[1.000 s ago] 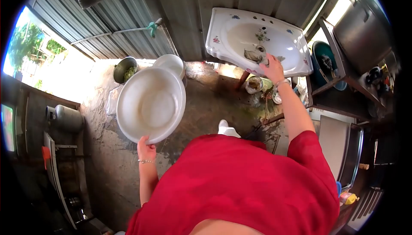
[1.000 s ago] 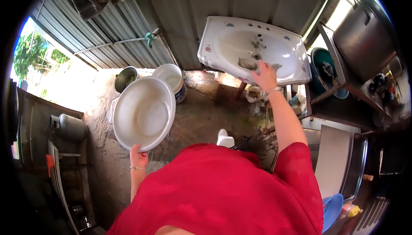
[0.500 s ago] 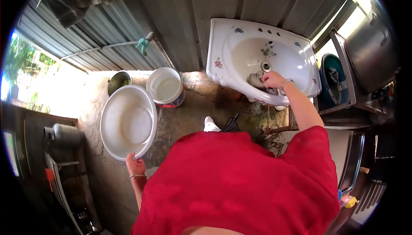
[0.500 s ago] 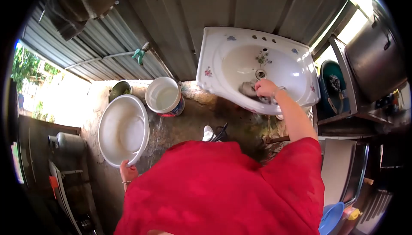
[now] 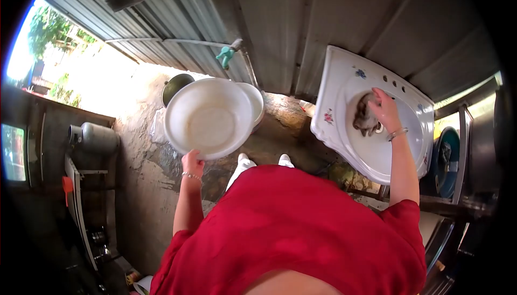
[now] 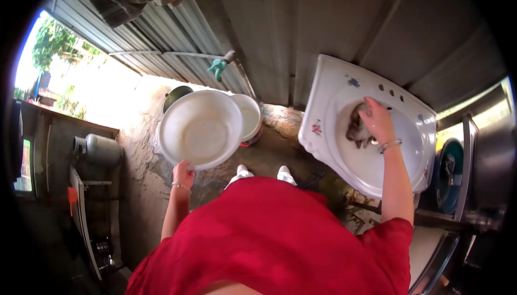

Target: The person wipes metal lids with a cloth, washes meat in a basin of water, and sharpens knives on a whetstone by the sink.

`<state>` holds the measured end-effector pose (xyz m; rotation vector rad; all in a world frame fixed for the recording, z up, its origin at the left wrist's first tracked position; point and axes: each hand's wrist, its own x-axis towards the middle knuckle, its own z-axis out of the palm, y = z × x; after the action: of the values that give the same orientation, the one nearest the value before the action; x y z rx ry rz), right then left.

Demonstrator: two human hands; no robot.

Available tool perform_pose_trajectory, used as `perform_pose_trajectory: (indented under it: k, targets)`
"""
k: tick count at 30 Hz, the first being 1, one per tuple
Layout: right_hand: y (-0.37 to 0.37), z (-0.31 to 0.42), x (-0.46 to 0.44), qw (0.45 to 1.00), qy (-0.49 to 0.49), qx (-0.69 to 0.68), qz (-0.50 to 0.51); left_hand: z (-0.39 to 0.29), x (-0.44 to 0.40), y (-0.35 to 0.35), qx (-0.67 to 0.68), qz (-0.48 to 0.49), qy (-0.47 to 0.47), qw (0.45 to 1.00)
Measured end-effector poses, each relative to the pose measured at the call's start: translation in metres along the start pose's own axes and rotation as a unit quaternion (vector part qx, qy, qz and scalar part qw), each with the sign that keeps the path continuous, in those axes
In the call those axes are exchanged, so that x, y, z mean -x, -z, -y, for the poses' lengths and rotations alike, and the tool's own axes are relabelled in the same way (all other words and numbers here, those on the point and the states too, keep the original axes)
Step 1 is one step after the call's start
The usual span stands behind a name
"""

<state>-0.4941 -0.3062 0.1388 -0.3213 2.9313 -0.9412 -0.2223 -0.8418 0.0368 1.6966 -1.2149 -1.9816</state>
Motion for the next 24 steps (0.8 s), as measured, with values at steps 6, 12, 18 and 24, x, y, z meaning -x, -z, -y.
perform_pose_trajectory:
  k: [6,12,18,24]
  targets:
    - [-0.069,0.145,-0.045,0.952,0.093,-0.231,0.18,-0.017,-0.04,-0.061,-0.036,0.052,0.022,0.998]
    - [-0.204,0.246,-0.117,0.934,0.014,-0.275,0.226,-0.035,-0.079,-0.074,-0.086,0.122,0.051,0.988]
    - [-0.304,0.316,-0.196,0.966,-0.085,-0.17,0.178,-0.061,-0.105,-0.072,-0.137,0.186,0.034,0.972]
    - [-0.36,0.316,-0.238,0.971,-0.139,-0.08,0.179,-0.088,-0.113,-0.073,-0.126,0.219,0.055,0.966]
